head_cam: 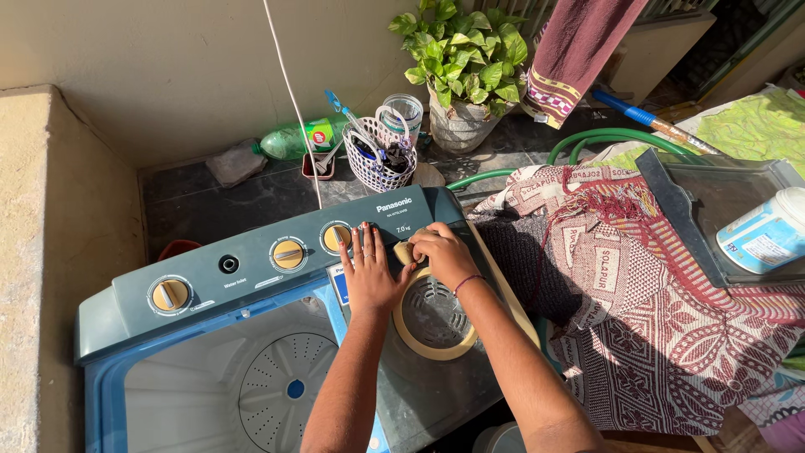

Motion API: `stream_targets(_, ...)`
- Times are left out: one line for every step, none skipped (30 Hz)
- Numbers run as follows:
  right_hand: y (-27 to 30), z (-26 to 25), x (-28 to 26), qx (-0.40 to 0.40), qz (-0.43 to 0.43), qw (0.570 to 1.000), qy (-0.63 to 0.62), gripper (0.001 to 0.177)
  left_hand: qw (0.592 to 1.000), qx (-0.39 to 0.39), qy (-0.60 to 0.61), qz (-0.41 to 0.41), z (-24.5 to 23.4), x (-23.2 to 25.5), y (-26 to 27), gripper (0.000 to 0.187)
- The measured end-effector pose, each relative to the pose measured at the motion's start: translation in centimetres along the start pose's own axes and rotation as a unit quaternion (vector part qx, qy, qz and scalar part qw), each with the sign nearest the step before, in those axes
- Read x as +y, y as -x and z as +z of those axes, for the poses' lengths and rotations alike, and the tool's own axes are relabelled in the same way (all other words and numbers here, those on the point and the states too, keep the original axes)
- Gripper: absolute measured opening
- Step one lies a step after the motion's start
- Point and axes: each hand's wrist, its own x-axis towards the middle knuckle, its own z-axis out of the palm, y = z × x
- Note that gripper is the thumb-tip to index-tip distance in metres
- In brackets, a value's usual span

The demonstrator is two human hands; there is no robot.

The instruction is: The person cleans a twin-tub washing machine by hand using a sponge to wipe the control panel, the lids, and the interior of the wash tub.

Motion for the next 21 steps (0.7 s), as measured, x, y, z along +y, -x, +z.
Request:
stream_targets(0.6,-0.5,0.7,0.000,0.003,1.000,0.001,0.011,1.000,-0.002,0.001,0.003,0.2,0.0,0.1,0.101)
stream_targets(1.3,-0.9,1.2,0.032,0.031,0.999,0.027,0.012,0.999,0.050,-0.015,0.011,0.5,-0.1,0.1,0.086)
stream_targets(1.8,-1.1,1.3,0.064,0.056,0.995,0.054,0.013,0.994,0.102,-0.030,0.018,0.8,-0.2,0.1,0.072)
stream_targets(2.3,-1.0,0.9,0.063,0.058,0.995,0.055,0.013,0.994,0.101,-0.028,0.019,1.2,-0.2,0.1,0.072)
stream_targets(2.9,-0.8,0.1,0.054,0.101,0.991,0.075,0.014,0.995,0.098,-0.018,0.019,1.4,-0.3,0.1,0.068)
stream_targets(3.6,-0.8,-0.7,0.044,0.145,0.984,0.095,0.016,0.995,0.095,-0.007,0.019,1.5,-0.4,0.1,0.064)
stream_targets(4.1,-1.1,-1.5,0.045,0.143,0.984,0.094,0.016,0.995,0.096,-0.008,0.017,1.5,-0.4,0.0,0.064)
stream_targets(4.5,-1.4,-2.3,0.040,0.151,0.985,0.077,0.016,0.996,0.092,0.005,0.016,1.4,-0.4,0.0,0.065)
stream_targets(5.2,-1.8,-3.2,0.035,0.163,0.984,0.060,0.018,0.996,0.085,0.019,0.017,1.5,-0.3,0.1,0.066)
stream_targets(5.9,-2.0,-4.3,0.035,0.165,0.984,0.059,0.018,0.996,0.083,0.018,0.019,1.5,-0.4,0.1,0.066)
stream_targets(6.5,-2.2,-5.3,0.061,0.147,0.984,0.083,0.025,0.995,0.092,0.018,0.020,1.5,-0.4,0.1,0.065)
stream_targets(6.8,-2.2,-6.1,0.087,0.128,0.982,0.107,0.036,0.994,0.102,0.017,0.022,1.5,-0.4,0.1,0.064)
stream_targets(6.9,-1.9,-6.9,0.085,0.132,0.982,0.108,0.036,0.995,0.098,0.019,0.024,1.6,-0.5,0.2,0.064)
stream_targets(7.0,-1.5,-7.7,0.093,0.123,0.981,0.114,0.037,0.994,0.108,0.013,0.025,1.7,-0.5,0.1,0.063)
stream_targets(7.0,-1.1,-8.4,0.102,0.114,0.981,0.120,0.039,0.993,0.119,0.007,0.027,1.7,-0.5,0.0,0.063)
stream_targets(7.0,-0.7,-8.8,0.101,0.117,0.980,0.122,0.039,0.993,0.116,0.009,0.029,1.7,-0.5,0.0,0.063)
stream_targets(6.9,-0.3,-9.2,0.088,0.106,0.985,0.100,0.038,0.992,0.120,0.006,0.028,1.7,-0.5,0.1,0.062)
stream_targets(7.2,-0.2,-9.4,0.076,0.096,0.990,0.078,0.037,0.992,0.125,0.003,0.027,1.7,-0.4,0.2,0.062)
stream_targets(7.6,-0.4,-9.3,0.075,0.098,0.989,0.080,0.037,0.992,0.123,0.005,0.030,1.6,-0.5,0.1,0.062)
stream_targets(8.1,-0.6,-9.3,0.030,0.073,0.995,0.062,0.035,0.991,0.127,0.007,0.031,1.6,-0.5,0.1,0.062)
stream_targets(8.7,-0.8,-9.4,-0.016,0.047,0.998,0.043,0.033,0.991,0.129,0.008,0.031,1.6,-0.6,0.2,0.061)
